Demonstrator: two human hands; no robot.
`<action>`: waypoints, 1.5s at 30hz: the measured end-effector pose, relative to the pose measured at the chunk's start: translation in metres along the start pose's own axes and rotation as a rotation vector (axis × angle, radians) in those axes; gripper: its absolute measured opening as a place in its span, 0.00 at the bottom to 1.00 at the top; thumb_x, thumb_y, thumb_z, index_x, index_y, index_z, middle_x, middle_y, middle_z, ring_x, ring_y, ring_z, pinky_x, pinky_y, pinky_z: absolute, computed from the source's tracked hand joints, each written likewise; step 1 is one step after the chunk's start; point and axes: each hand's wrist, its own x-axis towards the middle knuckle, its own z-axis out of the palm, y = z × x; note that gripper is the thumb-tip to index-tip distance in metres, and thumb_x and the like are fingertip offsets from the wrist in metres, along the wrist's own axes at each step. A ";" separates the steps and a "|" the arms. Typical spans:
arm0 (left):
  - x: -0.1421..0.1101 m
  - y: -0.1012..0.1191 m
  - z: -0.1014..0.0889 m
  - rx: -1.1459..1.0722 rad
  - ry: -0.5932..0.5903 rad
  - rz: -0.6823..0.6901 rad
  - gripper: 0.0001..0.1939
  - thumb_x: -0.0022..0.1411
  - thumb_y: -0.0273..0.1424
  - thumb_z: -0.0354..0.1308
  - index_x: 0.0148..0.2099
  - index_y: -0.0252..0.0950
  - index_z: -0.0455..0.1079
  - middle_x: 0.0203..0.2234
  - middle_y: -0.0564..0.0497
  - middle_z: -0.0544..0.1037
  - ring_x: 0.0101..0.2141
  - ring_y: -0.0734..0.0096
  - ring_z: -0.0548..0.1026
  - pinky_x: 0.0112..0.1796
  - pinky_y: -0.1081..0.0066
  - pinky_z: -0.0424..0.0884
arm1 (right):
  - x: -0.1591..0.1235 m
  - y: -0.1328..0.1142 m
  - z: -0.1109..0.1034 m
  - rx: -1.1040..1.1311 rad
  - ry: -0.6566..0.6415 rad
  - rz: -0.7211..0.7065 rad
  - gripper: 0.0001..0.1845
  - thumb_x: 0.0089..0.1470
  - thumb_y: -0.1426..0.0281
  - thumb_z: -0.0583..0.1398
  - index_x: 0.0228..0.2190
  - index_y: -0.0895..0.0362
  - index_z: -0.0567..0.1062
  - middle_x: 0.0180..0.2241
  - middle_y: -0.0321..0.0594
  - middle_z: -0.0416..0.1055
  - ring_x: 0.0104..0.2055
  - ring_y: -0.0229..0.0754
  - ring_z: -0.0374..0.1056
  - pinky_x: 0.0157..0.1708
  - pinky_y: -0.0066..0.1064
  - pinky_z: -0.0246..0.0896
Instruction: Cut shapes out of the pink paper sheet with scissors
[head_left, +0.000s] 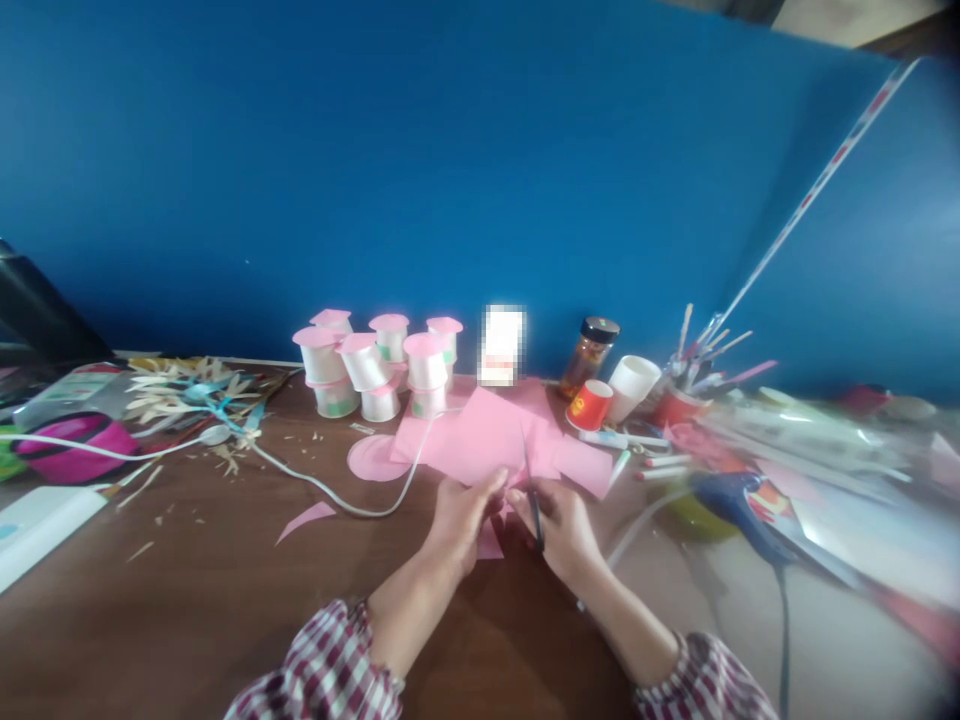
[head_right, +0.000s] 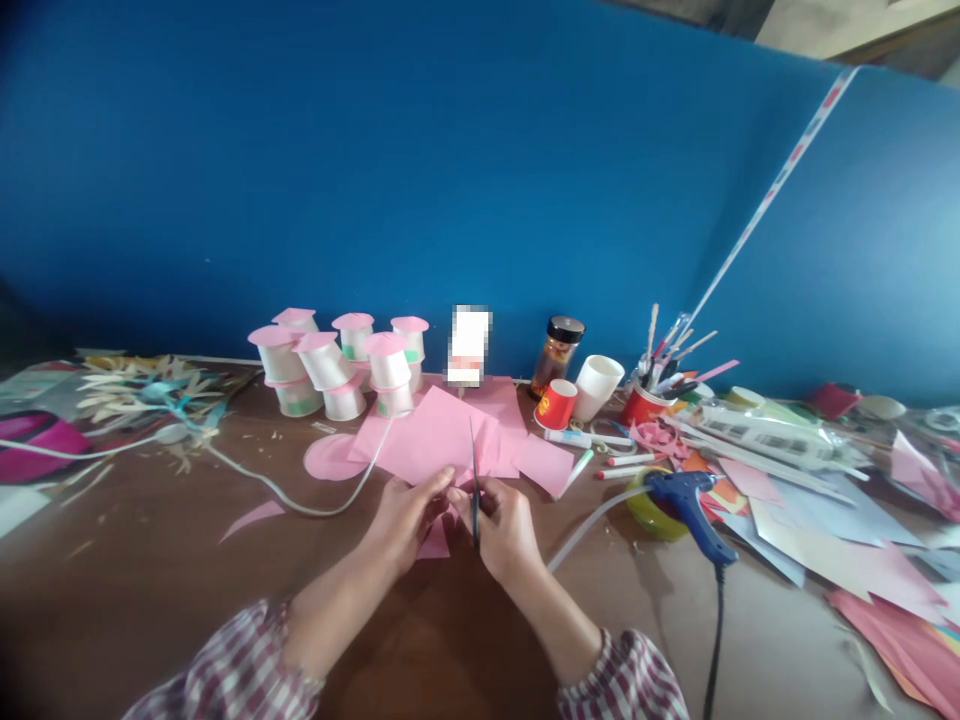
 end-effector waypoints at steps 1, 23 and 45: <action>0.000 0.000 0.000 0.013 0.006 0.005 0.18 0.43 0.36 0.69 0.33 0.25 0.76 0.24 0.43 0.77 0.26 0.67 0.75 0.28 0.71 0.69 | 0.000 0.000 0.000 0.002 0.003 -0.003 0.12 0.52 0.63 0.62 0.27 0.61 0.74 0.14 0.31 0.62 0.16 0.34 0.58 0.16 0.23 0.52; -0.011 0.009 0.012 0.033 0.023 0.000 0.13 0.44 0.31 0.67 0.30 0.25 0.76 0.20 0.42 0.77 0.20 0.64 0.74 0.22 0.69 0.69 | 0.000 -0.004 -0.002 -0.025 0.010 -0.016 0.12 0.51 0.64 0.62 0.29 0.62 0.76 0.14 0.31 0.63 0.16 0.34 0.59 0.17 0.23 0.54; -0.008 0.009 0.006 0.097 0.008 0.009 0.11 0.42 0.33 0.68 0.25 0.29 0.76 0.17 0.48 0.75 0.19 0.71 0.70 0.20 0.73 0.64 | 0.001 -0.005 -0.010 -0.183 0.016 -0.051 0.19 0.52 0.56 0.60 0.31 0.62 0.78 0.20 0.38 0.69 0.21 0.38 0.63 0.21 0.25 0.58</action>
